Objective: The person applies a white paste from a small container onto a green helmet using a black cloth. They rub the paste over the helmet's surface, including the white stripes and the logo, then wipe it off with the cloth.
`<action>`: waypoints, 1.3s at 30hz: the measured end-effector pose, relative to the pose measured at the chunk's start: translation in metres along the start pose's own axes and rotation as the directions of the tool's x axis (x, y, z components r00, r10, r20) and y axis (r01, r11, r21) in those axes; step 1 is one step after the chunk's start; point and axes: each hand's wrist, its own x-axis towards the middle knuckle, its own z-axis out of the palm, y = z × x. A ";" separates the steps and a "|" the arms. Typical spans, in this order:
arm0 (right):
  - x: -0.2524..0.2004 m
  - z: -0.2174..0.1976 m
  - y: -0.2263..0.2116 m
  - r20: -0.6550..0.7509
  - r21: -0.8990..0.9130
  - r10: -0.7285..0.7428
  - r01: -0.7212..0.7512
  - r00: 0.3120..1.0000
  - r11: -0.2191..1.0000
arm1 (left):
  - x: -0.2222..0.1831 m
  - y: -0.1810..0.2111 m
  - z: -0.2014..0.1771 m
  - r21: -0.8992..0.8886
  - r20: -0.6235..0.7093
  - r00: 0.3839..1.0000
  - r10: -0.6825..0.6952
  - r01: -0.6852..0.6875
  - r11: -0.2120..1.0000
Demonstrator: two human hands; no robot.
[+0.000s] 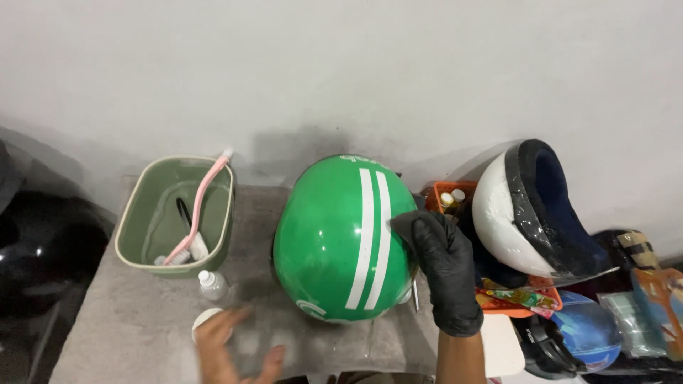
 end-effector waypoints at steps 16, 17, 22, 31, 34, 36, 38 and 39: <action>-0.013 0.001 0.018 0.238 -0.722 -0.326 0.391 0.915 0.571 | 0.100 0.117 0.087 0.100 0.264 0.933 0.246 -0.281 0.955; -0.008 0.003 0.015 0.239 -0.725 -0.326 0.392 0.915 0.567 | 0.099 0.116 0.088 0.095 0.262 0.933 0.246 -0.279 0.956; 0.017 0.017 0.009 0.283 -0.625 -0.479 0.539 0.831 0.565 | 0.098 0.114 0.091 0.125 0.236 0.941 0.240 -0.275 0.953; 0.018 0.017 0.005 0.270 -0.660 -0.381 0.459 0.884 0.595 | 0.103 0.117 0.091 0.118 0.251 0.942 0.221 -0.257 0.959; 0.000 0.017 -0.007 0.229 -0.693 -0.320 0.385 0.919 0.609 | 0.102 0.116 0.090 0.087 0.261 0.939 0.222 -0.252 0.964; -0.007 0.011 0.001 0.232 -0.669 -0.310 0.383 0.922 0.637 | 0.103 0.115 0.090 0.088 0.254 0.941 0.224 -0.254 0.963; -0.001 0.009 0.001 0.240 -0.657 -0.294 0.378 0.925 0.653 | 0.101 0.116 0.092 0.074 0.248 0.944 0.220 -0.245 0.967; 0.010 0.012 -0.003 0.261 -0.682 -0.308 0.401 0.915 0.612 | 0.101 0.116 0.092 0.086 0.244 0.941 0.233 -0.260 0.962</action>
